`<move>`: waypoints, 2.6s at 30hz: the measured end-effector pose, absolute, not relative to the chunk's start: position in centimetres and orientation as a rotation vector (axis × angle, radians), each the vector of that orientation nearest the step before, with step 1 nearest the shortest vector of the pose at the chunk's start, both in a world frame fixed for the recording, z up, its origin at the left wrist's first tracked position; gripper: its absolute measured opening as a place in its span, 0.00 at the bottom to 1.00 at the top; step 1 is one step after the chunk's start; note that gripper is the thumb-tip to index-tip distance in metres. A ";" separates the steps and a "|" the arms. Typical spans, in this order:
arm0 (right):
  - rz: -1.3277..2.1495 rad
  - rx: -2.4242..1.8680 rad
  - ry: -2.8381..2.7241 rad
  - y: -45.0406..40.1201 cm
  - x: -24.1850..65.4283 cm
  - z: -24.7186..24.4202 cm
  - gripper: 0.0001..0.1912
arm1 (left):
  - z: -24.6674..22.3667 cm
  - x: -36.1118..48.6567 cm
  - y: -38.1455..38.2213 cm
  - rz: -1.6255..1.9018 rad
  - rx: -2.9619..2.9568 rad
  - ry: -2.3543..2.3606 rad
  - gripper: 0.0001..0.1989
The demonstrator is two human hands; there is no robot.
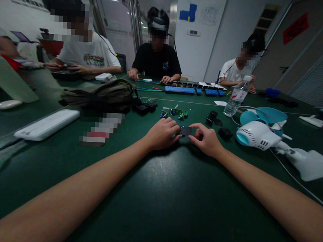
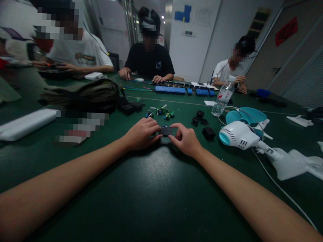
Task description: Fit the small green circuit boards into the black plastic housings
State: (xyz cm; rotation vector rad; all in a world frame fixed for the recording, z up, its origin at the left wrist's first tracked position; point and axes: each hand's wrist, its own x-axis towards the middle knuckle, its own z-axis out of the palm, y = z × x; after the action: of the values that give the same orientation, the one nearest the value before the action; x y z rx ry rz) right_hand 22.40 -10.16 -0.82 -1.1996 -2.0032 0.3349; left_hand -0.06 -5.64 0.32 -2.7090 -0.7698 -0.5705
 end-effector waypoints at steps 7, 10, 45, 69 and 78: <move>0.328 -1.183 -2.038 -10.2 22.4 -0.9 0.15 | 0.1 -0.1 -5.5 -0.620 -2.717 -0.783 0.21; 0.335 -1.170 -2.051 -10.3 22.3 -0.8 0.15 | 0.1 -0.1 -5.5 -0.586 -2.721 -0.765 0.18; 0.331 -1.218 -2.108 -9.9 22.3 -1.0 0.07 | 0.0 -0.1 -5.4 -0.611 -2.727 -0.771 0.17; 0.389 -1.209 -2.044 -10.2 22.2 -0.7 0.20 | 0.0 -0.2 -5.4 -0.613 -2.738 -0.772 0.17; 0.407 -1.231 -2.101 -10.1 22.2 -0.8 0.19 | 0.0 -0.2 -5.6 -0.594 -2.755 -0.775 0.17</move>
State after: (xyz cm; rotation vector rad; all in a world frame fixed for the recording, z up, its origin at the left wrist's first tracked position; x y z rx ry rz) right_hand 22.17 -10.13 -0.83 -1.2311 -2.1013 0.4070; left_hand -0.17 -5.56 0.01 -2.7549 -0.7754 -0.5938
